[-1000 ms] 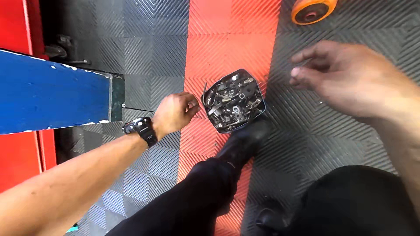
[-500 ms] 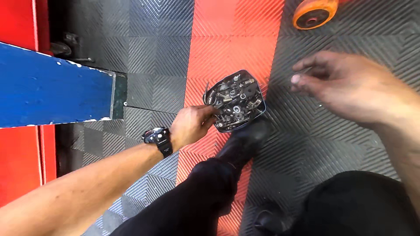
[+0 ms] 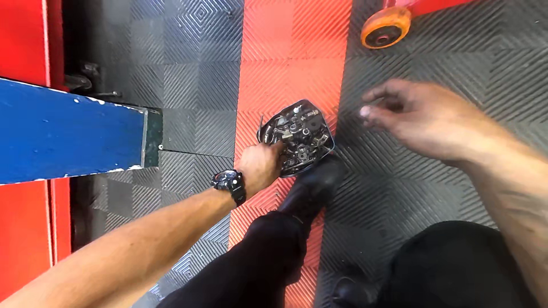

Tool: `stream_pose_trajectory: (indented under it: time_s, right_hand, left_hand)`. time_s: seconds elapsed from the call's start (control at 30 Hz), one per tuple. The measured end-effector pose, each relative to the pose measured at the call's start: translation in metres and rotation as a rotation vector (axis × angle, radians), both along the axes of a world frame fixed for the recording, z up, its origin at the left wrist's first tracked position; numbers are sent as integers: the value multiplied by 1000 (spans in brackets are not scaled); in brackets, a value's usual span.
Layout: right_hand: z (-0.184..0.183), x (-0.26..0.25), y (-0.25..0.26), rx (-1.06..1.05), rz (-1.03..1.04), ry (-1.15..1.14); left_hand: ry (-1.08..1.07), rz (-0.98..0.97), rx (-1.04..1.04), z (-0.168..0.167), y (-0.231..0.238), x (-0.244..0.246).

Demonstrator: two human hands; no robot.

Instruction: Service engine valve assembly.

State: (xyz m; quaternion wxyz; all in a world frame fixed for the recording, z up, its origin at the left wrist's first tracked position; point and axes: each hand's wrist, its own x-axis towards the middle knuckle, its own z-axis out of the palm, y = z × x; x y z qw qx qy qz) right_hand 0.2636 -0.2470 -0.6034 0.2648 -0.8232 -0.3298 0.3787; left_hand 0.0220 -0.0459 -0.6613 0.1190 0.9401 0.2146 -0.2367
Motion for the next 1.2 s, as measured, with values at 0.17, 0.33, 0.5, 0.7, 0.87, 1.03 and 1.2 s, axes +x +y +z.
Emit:
stream_pose_trajectory:
  time_s: [0.17,0.33,0.5,0.7,0.87,1.03,1.2]
  right_hand:
    - [-3,-2,1,-7,6,7]
    - [-5,-2,3,-10,-3,22]
    - [-5,-5,6,-11,9,13]
    - [-3,-10,11,65,15,-44]
    - [9,-37,31,456,78,-57]
    - [19,-54,42,623,71,-121]
    - [15,-48,39,613,49,-93]
  left_hand:
    - [-39,158,-102,-2,0,2]
    - [-98,119,-149,-9,8,-8]
    - [-215,118,-200,-15,11,-23]
    - [-457,245,-388,7,24,-19]
    - [-615,273,-733,77,24,46]
    - [-593,237,-842,104,10,81]
    - [-566,240,-1078,91,20,74]
